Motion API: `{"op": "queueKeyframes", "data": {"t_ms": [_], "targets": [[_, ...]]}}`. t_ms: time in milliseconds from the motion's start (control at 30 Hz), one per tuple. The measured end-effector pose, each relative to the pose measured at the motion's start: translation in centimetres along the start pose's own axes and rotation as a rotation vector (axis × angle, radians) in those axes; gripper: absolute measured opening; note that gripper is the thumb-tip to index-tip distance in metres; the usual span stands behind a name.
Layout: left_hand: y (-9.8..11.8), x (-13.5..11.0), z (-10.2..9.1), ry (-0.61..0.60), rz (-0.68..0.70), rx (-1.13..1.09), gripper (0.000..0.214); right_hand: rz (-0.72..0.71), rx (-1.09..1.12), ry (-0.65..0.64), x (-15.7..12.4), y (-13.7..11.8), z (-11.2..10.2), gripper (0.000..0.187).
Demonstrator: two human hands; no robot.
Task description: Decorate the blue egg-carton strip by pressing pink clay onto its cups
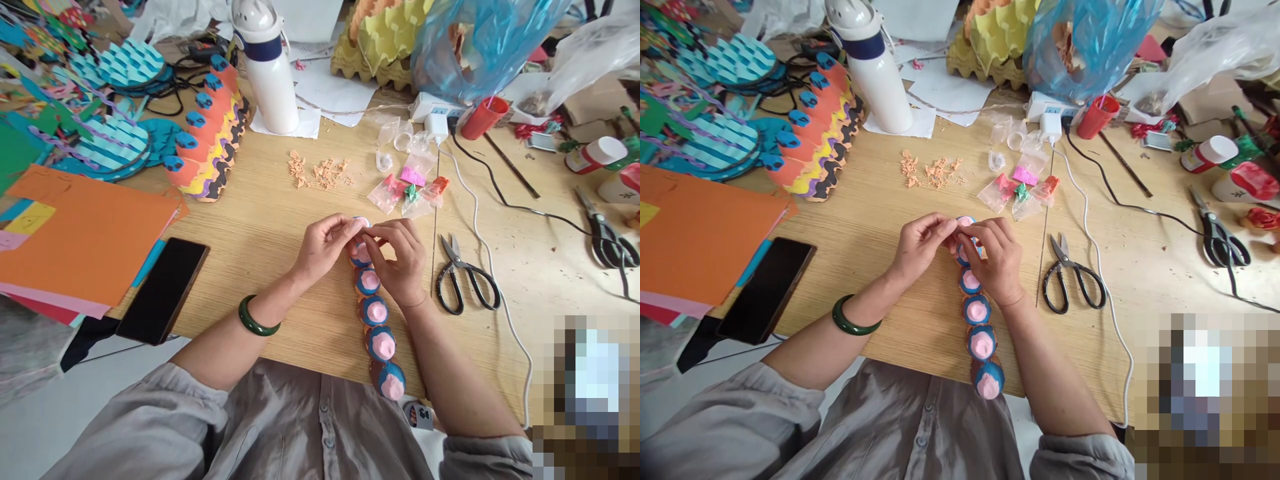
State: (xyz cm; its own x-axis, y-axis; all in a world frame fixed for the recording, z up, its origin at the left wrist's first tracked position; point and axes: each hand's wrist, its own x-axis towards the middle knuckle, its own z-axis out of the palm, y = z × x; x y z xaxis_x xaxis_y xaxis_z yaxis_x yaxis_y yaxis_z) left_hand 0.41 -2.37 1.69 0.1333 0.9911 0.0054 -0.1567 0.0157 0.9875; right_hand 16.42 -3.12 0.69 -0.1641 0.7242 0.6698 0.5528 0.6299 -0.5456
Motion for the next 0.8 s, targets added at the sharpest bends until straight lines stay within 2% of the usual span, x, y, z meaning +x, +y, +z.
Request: {"op": "queueKeyframes", "data": {"t_ms": [100, 267, 567, 667, 800], "targets": [[-0.01, 0.08, 0.04, -0.016, -0.006, -0.042, 0.037, 0.024, 0.014, 0.016, 0.08, -0.11, -0.06, 0.006], [-0.10, 0.23, -0.05, -0.003, -0.019, -0.049, 0.035, 0.021, 0.084, -0.031, -0.06, 0.05, 0.08, 0.013], [-0.43, 0.18, -0.12, -0.040, -0.030, -0.012, 0.036, 0.009, 0.024, -0.003, 0.12, 0.05, -0.04, 0.005], [-0.51, 0.24, -0.12, 0.014, 0.003, 0.021, 0.030, 0.087, 0.048, 0.010, 0.15, -0.30, -0.08, 0.008], [-0.82, 0.77, -0.37, 0.106, -0.016, -0.075, 0.022, 0.308, 0.194, 0.117, -0.04, -0.21, 0.01, 0.008]]}}
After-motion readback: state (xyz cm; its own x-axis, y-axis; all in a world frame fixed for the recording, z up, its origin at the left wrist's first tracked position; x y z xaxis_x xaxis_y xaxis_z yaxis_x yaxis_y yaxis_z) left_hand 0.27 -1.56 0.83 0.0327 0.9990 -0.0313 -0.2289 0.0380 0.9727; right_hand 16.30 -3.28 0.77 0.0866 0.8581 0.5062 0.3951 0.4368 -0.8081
